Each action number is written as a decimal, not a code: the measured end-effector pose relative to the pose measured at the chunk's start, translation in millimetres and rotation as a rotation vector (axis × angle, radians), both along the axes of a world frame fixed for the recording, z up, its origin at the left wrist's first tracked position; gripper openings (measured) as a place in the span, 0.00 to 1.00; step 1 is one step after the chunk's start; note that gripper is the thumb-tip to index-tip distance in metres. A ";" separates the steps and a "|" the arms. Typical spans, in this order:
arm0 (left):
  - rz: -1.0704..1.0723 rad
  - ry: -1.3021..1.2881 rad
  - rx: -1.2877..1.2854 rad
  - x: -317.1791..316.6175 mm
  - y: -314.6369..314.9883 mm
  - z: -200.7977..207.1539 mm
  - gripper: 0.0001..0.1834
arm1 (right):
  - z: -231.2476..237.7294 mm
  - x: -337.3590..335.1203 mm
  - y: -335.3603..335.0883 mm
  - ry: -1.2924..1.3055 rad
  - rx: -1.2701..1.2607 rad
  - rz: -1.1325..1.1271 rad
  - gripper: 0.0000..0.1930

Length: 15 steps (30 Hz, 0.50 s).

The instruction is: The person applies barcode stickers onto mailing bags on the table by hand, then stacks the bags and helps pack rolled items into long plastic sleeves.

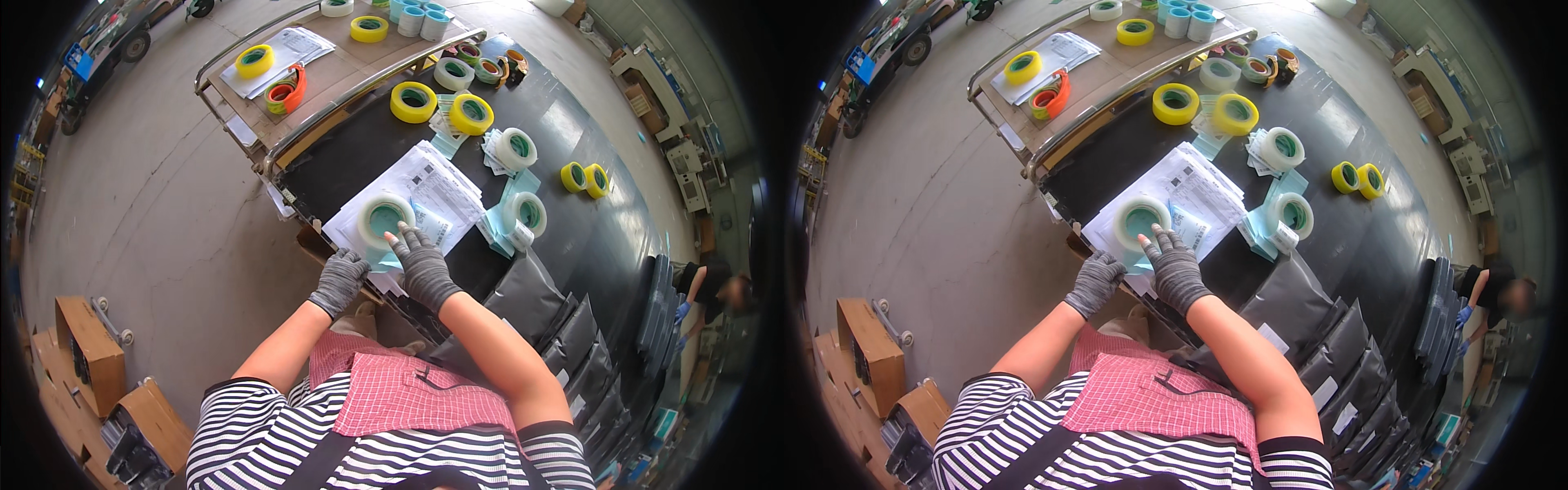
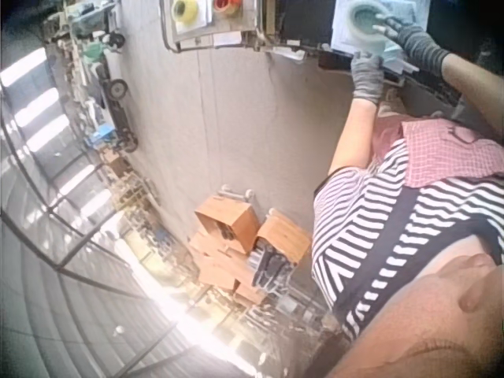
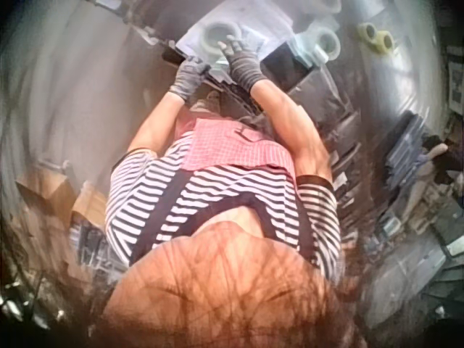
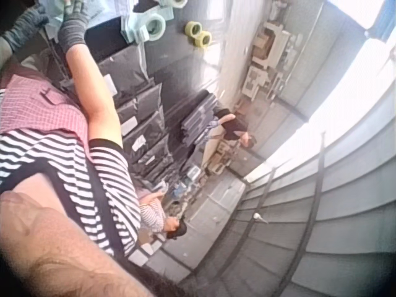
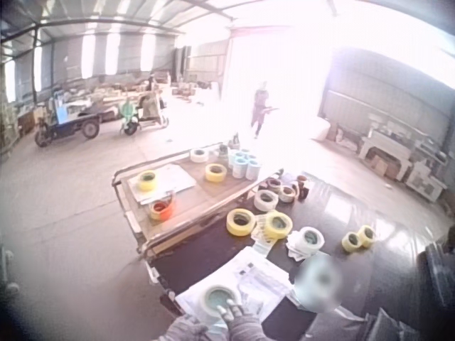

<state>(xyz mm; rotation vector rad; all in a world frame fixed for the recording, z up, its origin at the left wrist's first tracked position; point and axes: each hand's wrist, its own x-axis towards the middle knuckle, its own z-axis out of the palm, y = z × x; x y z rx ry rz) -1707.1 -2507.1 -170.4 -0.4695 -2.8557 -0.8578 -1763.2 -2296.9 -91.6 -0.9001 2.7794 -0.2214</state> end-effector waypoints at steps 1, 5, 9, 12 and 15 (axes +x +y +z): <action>-0.007 -0.031 -0.008 0.7 -1.1 -0.4 0.05 | -4.1 -2.1 -6.7 -0.034 0.012 0.002 0.42; -0.100 -0.012 0.011 1.8 -5.0 0.6 0.06 | -20.7 -11.4 -18.7 -0.017 0.169 -0.064 0.36; -0.135 0.033 -0.016 0.9 -11.7 7.3 0.06 | -36.0 -20.4 -14.8 0.079 0.132 -0.050 0.21; -0.136 0.029 -0.025 1.6 -21.4 15.7 0.06 | -45.2 -22.6 -10.4 0.134 0.077 -0.036 0.20; -0.110 0.130 0.045 5.5 -38.2 26.1 0.05 | -51.3 -23.6 -6.9 0.153 -0.006 -0.037 0.19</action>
